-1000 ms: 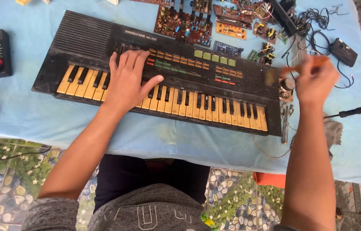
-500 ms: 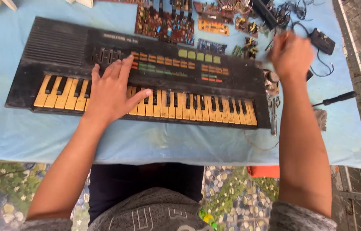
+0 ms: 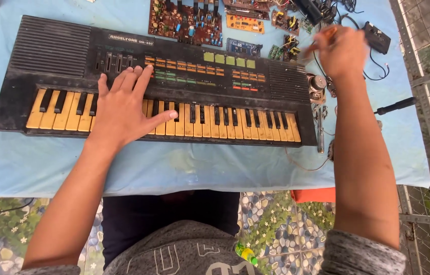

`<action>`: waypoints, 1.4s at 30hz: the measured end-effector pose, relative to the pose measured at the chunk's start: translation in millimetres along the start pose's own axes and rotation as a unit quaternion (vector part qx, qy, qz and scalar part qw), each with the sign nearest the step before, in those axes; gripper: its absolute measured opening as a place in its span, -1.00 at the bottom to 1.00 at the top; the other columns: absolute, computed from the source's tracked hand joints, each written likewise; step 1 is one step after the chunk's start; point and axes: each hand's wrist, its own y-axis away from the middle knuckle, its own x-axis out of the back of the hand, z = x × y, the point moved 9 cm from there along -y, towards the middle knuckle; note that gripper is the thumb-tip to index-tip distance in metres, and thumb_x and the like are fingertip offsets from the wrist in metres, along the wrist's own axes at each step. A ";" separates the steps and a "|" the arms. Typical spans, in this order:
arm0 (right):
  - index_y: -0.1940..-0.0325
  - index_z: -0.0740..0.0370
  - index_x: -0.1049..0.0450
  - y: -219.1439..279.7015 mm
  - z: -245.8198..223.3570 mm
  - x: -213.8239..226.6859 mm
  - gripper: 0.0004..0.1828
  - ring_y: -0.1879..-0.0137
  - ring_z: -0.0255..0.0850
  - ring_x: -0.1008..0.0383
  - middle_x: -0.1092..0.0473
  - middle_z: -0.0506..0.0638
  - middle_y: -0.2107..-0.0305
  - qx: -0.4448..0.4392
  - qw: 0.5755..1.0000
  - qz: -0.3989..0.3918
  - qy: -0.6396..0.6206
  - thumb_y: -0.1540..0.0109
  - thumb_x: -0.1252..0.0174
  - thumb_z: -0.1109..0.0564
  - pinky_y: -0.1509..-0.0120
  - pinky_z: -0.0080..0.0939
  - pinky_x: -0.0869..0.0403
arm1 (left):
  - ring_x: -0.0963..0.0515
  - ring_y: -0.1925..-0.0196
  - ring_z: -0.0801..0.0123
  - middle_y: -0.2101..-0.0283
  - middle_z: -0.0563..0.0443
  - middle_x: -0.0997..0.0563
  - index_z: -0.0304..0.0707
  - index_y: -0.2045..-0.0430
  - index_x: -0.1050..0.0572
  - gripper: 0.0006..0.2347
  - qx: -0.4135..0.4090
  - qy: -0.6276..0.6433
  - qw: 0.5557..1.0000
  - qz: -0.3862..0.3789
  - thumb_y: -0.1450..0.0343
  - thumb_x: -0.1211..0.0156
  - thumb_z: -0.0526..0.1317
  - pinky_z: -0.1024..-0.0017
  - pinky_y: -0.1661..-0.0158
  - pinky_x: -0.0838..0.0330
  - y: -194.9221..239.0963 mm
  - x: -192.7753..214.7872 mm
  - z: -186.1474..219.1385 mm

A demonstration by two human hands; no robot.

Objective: The person uses a screwdriver to press and test the keys of a black electronic keyboard. They then use a brush to sweep dust from the keys and control panel, followed by wiping the entire surface with a cloth. The person also briefly handles a speaker component on the table.

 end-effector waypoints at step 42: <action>0.13 0.39 -0.63 42.7 -5.8 36.1 -0.76 0.43 -0.30 -0.18 -0.44 0.01 0.43 0.225 0.958 0.158 0.077 -0.62 -0.20 0.30 0.39 -0.24 -0.09 | -0.24 -0.37 -0.17 -0.33 -0.41 -0.30 -0.30 -0.46 -0.26 -0.11 -0.028 -0.078 0.996 0.023 -0.45 0.29 0.50 -0.44 -0.21 -0.03 2.6 -13.3 4.0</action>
